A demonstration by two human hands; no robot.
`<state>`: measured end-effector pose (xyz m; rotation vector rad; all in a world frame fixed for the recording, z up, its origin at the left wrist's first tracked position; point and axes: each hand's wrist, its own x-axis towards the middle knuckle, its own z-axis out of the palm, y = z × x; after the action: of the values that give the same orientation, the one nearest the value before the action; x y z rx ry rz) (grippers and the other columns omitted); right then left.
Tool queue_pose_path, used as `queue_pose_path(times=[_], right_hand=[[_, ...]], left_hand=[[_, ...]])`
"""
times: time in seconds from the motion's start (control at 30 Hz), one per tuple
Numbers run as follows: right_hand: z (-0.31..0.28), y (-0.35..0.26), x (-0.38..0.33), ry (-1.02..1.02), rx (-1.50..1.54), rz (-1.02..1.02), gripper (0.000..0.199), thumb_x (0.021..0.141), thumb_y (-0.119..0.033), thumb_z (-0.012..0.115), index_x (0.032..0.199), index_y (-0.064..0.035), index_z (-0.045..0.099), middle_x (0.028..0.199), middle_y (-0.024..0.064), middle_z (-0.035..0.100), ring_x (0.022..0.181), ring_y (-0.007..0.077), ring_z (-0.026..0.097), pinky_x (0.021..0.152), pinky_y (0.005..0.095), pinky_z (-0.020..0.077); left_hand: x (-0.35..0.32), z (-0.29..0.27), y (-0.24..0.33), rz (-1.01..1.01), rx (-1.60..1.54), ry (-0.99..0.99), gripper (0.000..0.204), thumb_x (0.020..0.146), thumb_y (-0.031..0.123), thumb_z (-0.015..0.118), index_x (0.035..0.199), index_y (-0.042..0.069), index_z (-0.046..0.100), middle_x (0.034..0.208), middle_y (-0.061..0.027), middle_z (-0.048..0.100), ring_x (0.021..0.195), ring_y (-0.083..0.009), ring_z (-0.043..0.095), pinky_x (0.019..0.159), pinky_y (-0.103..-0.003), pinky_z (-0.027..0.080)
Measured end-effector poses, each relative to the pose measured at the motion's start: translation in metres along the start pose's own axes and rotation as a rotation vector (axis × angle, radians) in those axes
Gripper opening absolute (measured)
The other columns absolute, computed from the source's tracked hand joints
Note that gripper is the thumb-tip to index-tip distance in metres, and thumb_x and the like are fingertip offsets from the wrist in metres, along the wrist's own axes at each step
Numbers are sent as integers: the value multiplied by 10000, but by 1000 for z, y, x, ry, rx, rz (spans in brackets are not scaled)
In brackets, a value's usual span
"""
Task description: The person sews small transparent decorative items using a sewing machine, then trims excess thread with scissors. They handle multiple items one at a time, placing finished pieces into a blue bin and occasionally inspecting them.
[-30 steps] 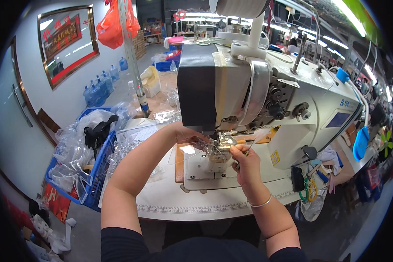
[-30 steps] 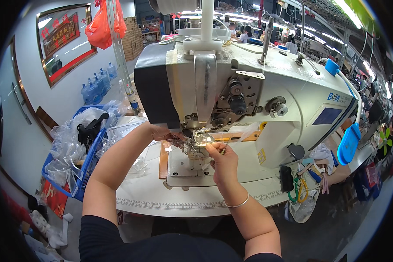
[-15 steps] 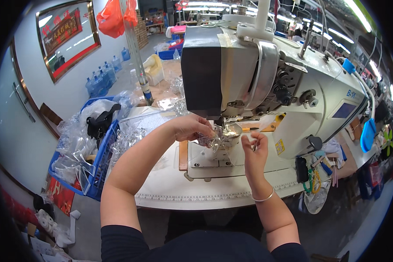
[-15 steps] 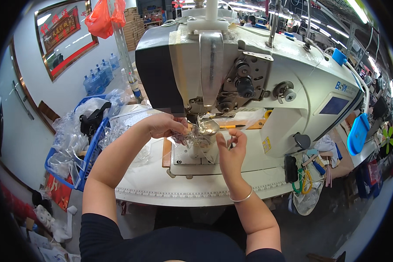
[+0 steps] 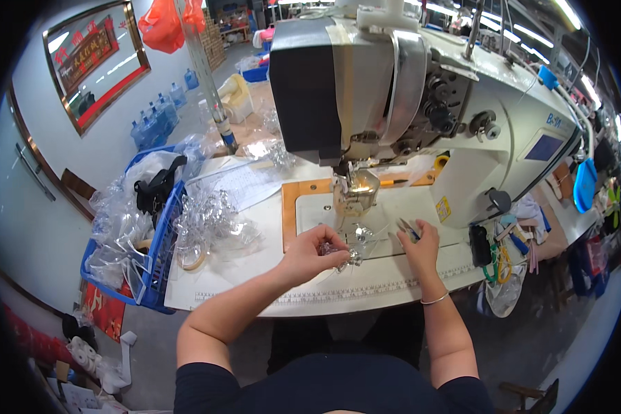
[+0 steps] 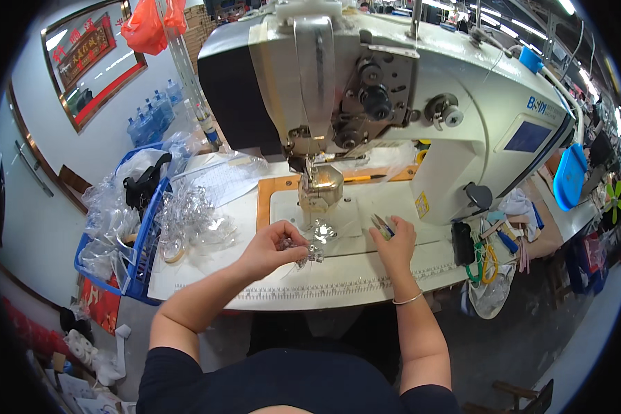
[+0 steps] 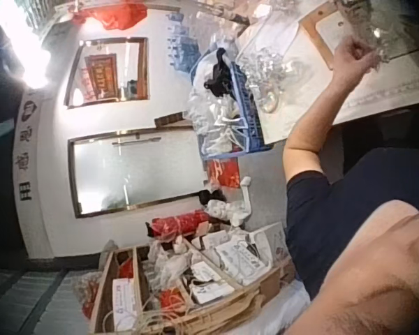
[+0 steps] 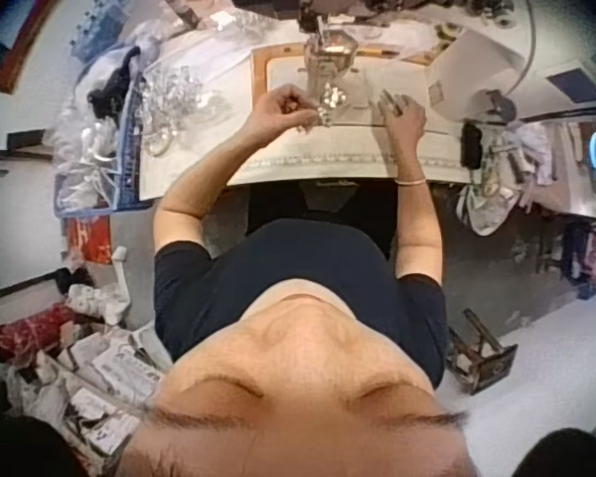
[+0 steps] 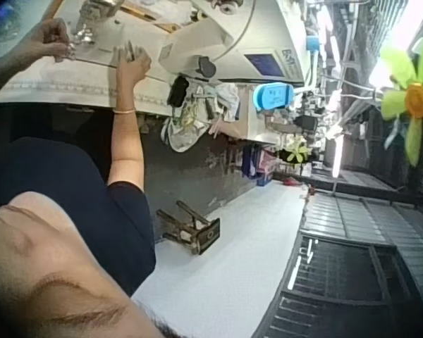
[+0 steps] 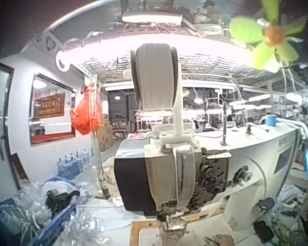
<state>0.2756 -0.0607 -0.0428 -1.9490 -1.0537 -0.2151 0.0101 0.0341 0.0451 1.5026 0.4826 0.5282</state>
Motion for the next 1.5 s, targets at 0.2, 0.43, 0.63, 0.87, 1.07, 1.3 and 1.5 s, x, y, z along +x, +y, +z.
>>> queue_pose_path(times=[0.2, 0.43, 0.63, 0.87, 1.07, 1.3, 1.5], right_hand=[[-47, -62, -30, -479, 953, 251, 533, 845, -276, 655, 1282, -29, 477, 1258, 80, 516, 1177, 218, 469, 962, 367, 378], [-58, -93, -27, -947, 1007, 164, 544, 703, -198, 790, 1171, -40, 561, 1233, 101, 540, 1204, 230, 465, 1025, 390, 336], [-54, -97, -29, -854, 845, 15, 201, 679, -146, 803, 796, -43, 677, 886, 52, 662, 934, 173, 585, 887, 309, 422], [-47, -95, -37, -929, 918, 207, 148, 747, -128, 750, 800, -24, 658, 792, 21, 654, 800, 105, 575, 804, 257, 432], [-35, -91, -49, -914, 1107, 323, 103, 797, -91, 710, 835, -22, 645, 811, 14, 639, 778, 94, 555, 765, 237, 429], [-25, -93, -61, -803, 1267, 498, 116, 834, -78, 688, 886, 7, 630, 833, 38, 626, 774, 87, 546, 721, 218, 427], [-24, -96, -66, -793, 1338, 540, 136, 844, -91, 680, 924, 8, 630, 863, 37, 626, 777, 93, 553, 722, 223, 429]], left_hand=[[-33, 28, -18, 139, -146, 189, 291, 832, 42, 672, 1078, 19, 519, 950, -57, 621, 863, -87, 590, 747, -236, 495], [-46, 35, -33, 76, -39, 123, 240, 833, 47, 666, 1064, 2, 619, 1006, -39, 617, 910, -98, 583, 811, -232, 473], [-45, 30, -32, 89, 35, 67, 227, 826, 55, 665, 1045, 5, 639, 1030, -52, 622, 940, -102, 579, 822, -242, 469], [-33, 14, -17, 255, 504, -54, 356, 778, 229, 747, 1083, 71, 654, 1085, -95, 638, 998, -238, 608, 863, -335, 474], [-16, 6, -13, 92, 417, -235, 258, 805, 216, 721, 990, 49, 655, 1019, -66, 636, 935, -187, 603, 854, -308, 463], [-2, 0, -24, -167, 44, -268, 146, 835, 127, 675, 906, 9, 627, 887, -12, 623, 864, -88, 573, 776, -233, 453], [0, 1, -27, -180, -81, -249, 141, 807, 134, 691, 863, 12, 647, 844, -19, 645, 796, -74, 576, 720, -223, 455]])
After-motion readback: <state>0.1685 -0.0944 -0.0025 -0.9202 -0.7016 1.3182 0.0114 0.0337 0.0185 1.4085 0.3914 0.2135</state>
